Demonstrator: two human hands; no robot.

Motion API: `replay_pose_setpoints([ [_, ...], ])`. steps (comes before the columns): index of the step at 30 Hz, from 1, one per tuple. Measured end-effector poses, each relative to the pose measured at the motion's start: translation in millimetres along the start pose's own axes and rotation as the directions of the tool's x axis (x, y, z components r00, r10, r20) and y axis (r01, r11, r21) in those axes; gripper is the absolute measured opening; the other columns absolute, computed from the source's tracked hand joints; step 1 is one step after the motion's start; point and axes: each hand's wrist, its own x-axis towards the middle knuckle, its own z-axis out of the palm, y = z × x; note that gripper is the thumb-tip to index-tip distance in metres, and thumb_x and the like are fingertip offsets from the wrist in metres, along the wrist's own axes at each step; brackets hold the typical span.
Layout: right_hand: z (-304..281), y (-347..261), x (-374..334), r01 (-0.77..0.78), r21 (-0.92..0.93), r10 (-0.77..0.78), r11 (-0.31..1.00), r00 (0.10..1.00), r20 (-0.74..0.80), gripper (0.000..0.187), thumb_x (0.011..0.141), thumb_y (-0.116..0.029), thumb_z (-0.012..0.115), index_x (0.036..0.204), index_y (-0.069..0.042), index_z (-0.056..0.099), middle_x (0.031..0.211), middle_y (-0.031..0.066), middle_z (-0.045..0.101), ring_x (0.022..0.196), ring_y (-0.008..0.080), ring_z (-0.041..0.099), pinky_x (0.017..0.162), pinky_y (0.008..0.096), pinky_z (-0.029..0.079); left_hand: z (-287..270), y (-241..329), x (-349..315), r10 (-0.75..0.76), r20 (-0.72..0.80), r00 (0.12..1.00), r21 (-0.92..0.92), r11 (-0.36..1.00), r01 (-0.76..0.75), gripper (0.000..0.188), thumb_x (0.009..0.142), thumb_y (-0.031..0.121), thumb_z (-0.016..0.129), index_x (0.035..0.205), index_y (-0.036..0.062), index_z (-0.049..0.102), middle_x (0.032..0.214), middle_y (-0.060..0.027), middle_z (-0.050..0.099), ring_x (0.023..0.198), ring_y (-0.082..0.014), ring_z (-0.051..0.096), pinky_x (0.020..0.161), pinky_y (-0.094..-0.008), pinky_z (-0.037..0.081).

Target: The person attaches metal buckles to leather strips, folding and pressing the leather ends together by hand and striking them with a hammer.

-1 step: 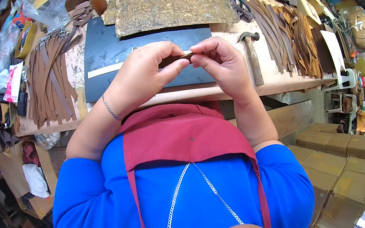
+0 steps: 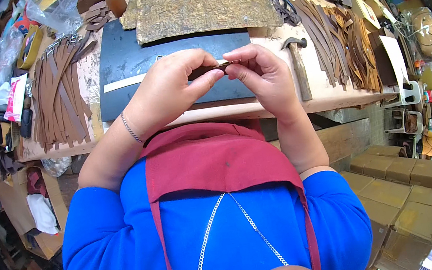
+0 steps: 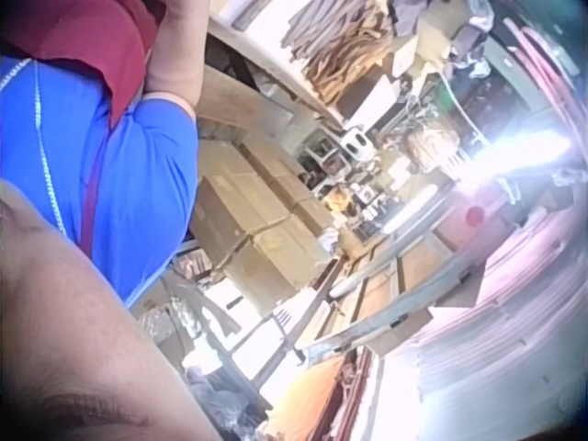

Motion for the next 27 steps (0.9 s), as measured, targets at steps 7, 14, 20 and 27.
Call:
replay_pose_setpoints([
  [7, -4.7, 17.5, 3.5, 0.068, -0.236, -0.078, 0.969, 0.996, -0.032, 0.013, 0.094, -0.001, 0.070, 0.106, -0.001, 0.075, 0.095, 0.0064, 0.070, 0.088, 0.0140, 0.066, 0.079, 0.0272, 0.053, 7.0, -14.5, 2.5, 0.047, -0.074, 0.996, 0.172, 0.985, -0.034, 0.023, 0.095, 0.018, 0.073, 0.114, 0.0055, 0.069, 0.085, -0.0124, 0.068, 0.075, -0.0260, 0.065, 0.069, -0.0351, 0.051],
  [14, -27.9, 96.4, -3.5, -0.071, -0.624, 0.069, 0.779, 0.997, -0.027, 0.010, 0.089, -0.009, 0.073, 0.097, -0.005, 0.075, 0.093, 0.0117, 0.069, 0.095, 0.0295, 0.062, 0.084, 0.0390, 0.051, 12.6, -90.9, -16.3, -0.124, -0.035, 0.992, 0.594, 0.795, 0.121, 0.026, 0.094, 0.023, 0.071, 0.116, 0.0094, 0.065, 0.078, -0.0100, 0.064, 0.078, -0.0325, 0.067, 0.074, -0.0445, 0.053],
  [20, -16.5, 109.0, -9.9, 0.125, -0.735, -0.232, 0.666, 0.972, -0.045, 0.007, 0.084, -0.009, 0.076, 0.090, -0.009, 0.074, 0.096, 0.0070, 0.062, 0.092, 0.0314, 0.060, 0.082, 0.0430, 0.050, 25.9, -88.3, -14.2, 0.085, -0.067, 0.994, 0.714, 0.701, -0.012, 0.029, 0.090, 0.023, 0.072, 0.117, 0.0151, 0.066, 0.112, -0.0052, 0.065, 0.107, -0.0287, 0.059, 0.093, -0.0426, 0.047],
  [27, -14.3, 106.4, -12.2, 0.164, -0.786, -0.269, 0.596, 0.963, -0.003, 0.014, 0.082, -0.006, 0.079, 0.095, -0.005, 0.075, 0.095, 0.0104, 0.064, 0.090, 0.0295, 0.064, 0.079, 0.0406, 0.053, 59.8, -110.3, -2.2, 0.201, -0.024, 0.979, 0.562, 0.813, -0.153, 0.022, 0.093, 0.024, 0.070, 0.112, 0.0150, 0.072, 0.113, -0.0037, 0.065, 0.109, -0.0278, 0.057, 0.096, -0.0412, 0.046],
])
